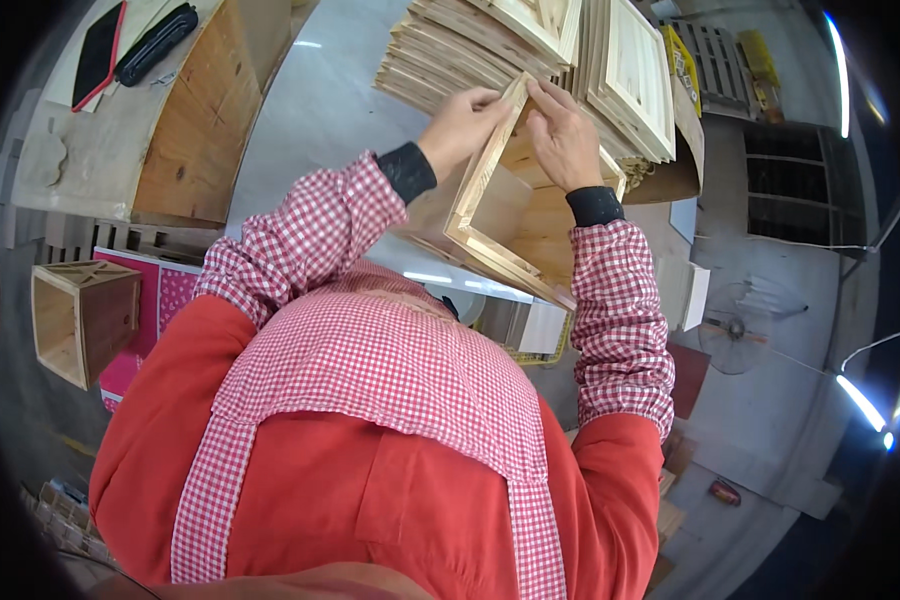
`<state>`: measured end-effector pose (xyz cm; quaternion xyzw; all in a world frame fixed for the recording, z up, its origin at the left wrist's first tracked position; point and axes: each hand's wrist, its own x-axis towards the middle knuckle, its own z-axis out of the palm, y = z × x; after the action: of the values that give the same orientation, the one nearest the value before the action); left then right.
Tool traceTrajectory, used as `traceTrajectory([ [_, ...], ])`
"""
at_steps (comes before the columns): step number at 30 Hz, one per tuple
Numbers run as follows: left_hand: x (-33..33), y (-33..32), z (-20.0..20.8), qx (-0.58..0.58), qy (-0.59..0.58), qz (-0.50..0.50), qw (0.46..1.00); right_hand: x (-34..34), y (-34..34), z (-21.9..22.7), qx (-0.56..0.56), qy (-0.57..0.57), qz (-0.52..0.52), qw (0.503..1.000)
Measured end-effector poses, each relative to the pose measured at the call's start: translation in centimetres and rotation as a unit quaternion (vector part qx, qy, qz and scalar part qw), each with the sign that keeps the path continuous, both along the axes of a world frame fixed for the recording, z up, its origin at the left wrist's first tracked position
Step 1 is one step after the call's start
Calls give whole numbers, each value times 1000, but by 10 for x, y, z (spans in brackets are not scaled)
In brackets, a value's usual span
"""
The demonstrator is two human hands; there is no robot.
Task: Apply wood glue to panels and assemble them into a four-sided wooden box structure.
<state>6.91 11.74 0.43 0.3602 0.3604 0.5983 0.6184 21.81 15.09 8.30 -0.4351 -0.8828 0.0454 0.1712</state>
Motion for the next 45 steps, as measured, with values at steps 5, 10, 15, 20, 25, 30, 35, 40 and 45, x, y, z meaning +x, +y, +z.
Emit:
traceTrajectory([
  [5, -12, 26, -6, -38, 83, -60, 994, -1, -6, 0, -6, 1, -6, 1000],
  [10, -22, 32, 3, -31, 141, -82, 986, -3, -12, -1, -42, 43, -33, 998],
  [15, -27, 34, 8, 10, 219, -82, 972, -9, -20, -1, -19, 25, -49, 998],
  [20, -23, 30, 5, 132, 361, -23, 923, 3, -15, -2, 4, -34, -23, 999],
  [25, -19, 23, 9, -91, 28, -184, 978, 7, -15, 7, 4, -12, 1, 1000],
  [30, -13, 12, 6, -82, -55, -217, 971, -7, -85, 23, 14, -50, 76, 996],
  [35, -2, 9, 2, -7, -5, -140, 990, -8, -155, 21, -60, -38, 39, 997],
  [40, -1, 8, 5, -31, -64, -177, 982, -1, -153, 12, -60, -1, 70, 996],
  [45, -7, 5, 12, -4, 49, -138, 989, 1, -150, 4, -69, 21, 75, 995],
])
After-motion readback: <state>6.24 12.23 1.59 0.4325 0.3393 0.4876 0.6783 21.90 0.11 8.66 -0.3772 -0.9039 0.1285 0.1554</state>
